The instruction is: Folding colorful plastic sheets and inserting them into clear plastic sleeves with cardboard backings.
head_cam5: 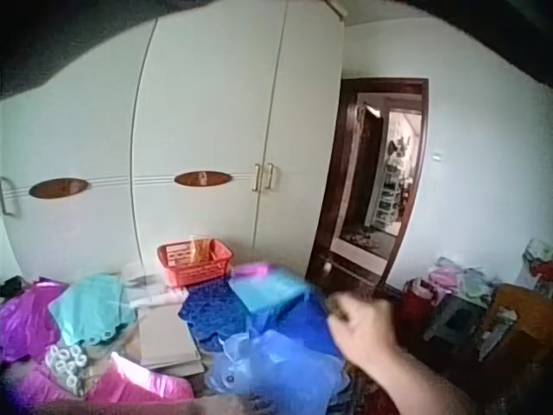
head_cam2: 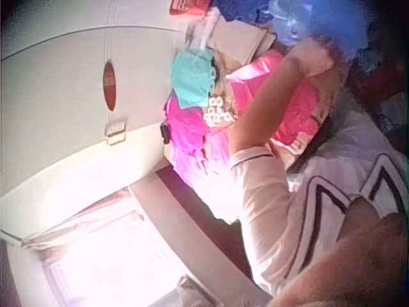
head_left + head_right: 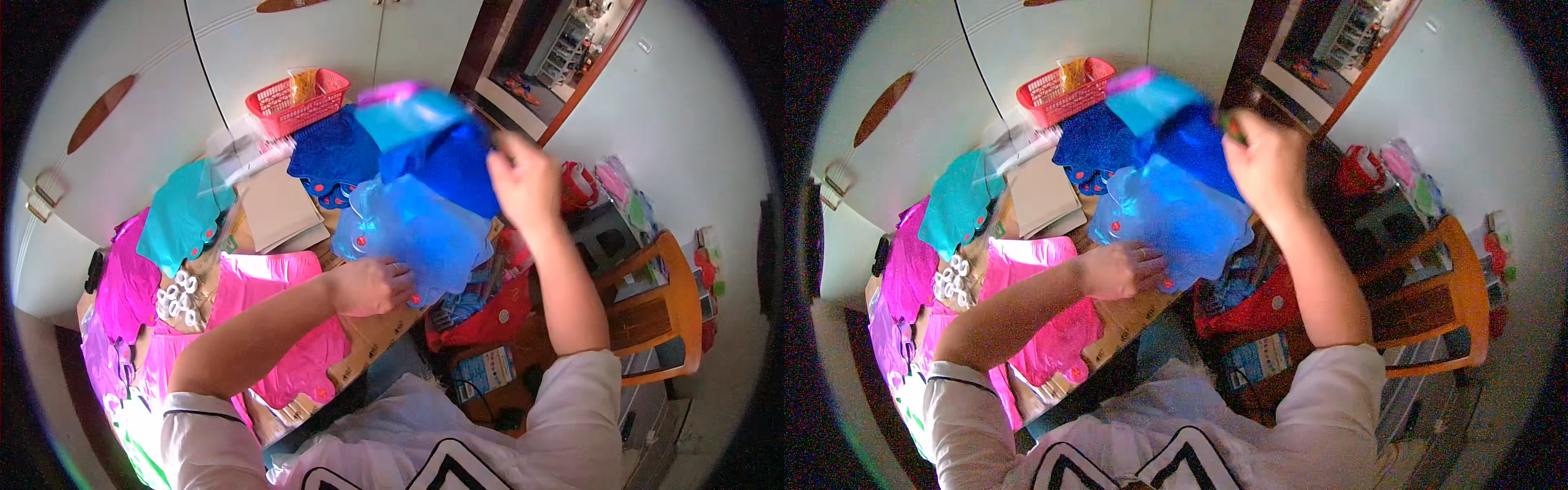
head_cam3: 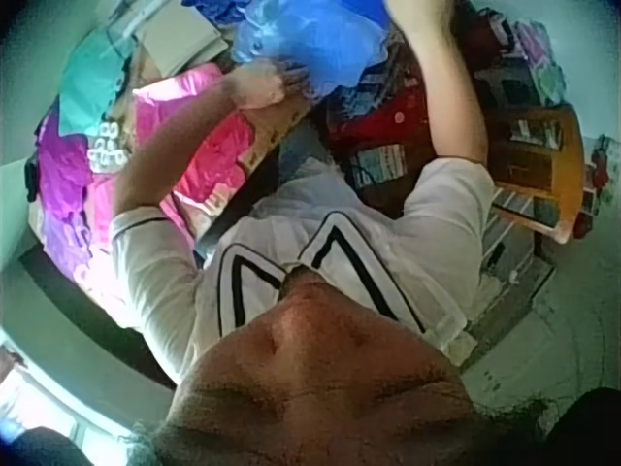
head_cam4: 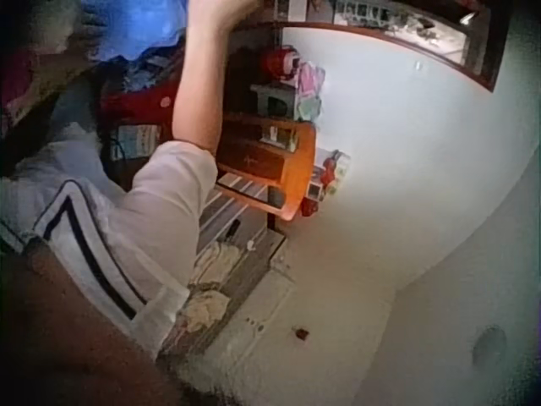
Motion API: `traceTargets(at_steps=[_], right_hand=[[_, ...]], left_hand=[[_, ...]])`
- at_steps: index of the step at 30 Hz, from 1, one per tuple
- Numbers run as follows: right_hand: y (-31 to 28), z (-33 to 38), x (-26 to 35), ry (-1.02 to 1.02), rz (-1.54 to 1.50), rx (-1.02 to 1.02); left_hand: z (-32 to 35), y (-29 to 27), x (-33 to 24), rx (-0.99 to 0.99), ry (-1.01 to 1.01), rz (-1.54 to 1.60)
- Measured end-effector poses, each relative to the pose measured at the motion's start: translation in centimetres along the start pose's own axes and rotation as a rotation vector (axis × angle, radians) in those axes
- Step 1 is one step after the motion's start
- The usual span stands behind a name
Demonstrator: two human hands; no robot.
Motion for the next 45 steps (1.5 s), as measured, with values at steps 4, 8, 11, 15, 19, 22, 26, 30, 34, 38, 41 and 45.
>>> traceTargets(at_steps=[4,8,11,15,19,22,26,30,34,38,41,45], right_hand=[[-3.5,-0.8,3.7,-0.249,0.053,-0.184],[1.7,6.6,2.3,-0.522,0.139,0.171],[5.7,11.2,-0.8,-0.332,-0.090,0.275],[7.4,13.0,-3.4,0.114,-0.309,0.368],[7.8,12.5,-3.6,0.199,-0.335,0.473],[7.6,12.3,-3.7,0.207,-0.323,0.528],[7.2,11.6,-3.1,0.262,-0.355,0.629],[6.3,11.1,-1.8,0.191,-0.307,0.709],[6.5,11.3,-0.9,0.083,-0.272,0.635],[6.9,11.5,-1.3,0.210,-0.338,0.574],[7.2,12.0,-1.6,0.174,-0.226,0.571],[6.7,11.7,-0.1,0.194,-0.113,0.638]], left_hand=[[0.4,1.5,0.2,0.054,-0.083,0.058],[0.6,0.9,1.7,-0.255,-0.238,0.383],[0.8,0.6,2.6,-0.329,-0.482,0.667],[1.1,1.9,3.9,-0.279,-0.706,1.167],[0.9,1.3,4.4,-0.280,-0.743,1.065],[0.0,0.3,4.5,-0.229,-0.901,1.039],[-0.5,0.6,4.7,-0.260,-1.028,0.863],[-0.4,0.9,4.5,-0.350,-1.072,0.861],[-0.5,1.0,4.4,-0.357,-1.020,0.785],[-0.8,-0.1,3.0,-0.344,-0.901,0.636],[-0.9,-0.3,2.9,-0.305,-0.939,0.650],[-0.5,0.8,3.9,-0.314,-1.018,0.753]])
Point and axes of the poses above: each hand's wrist, its own z-axis away from the middle knuckle, its own y-axis out of the palm, x = y × z, the point moved 4 cm from there along -z, towards the middle knuckle, and after that the axes turned 4 degrees about -z, right-handed, at the moved point
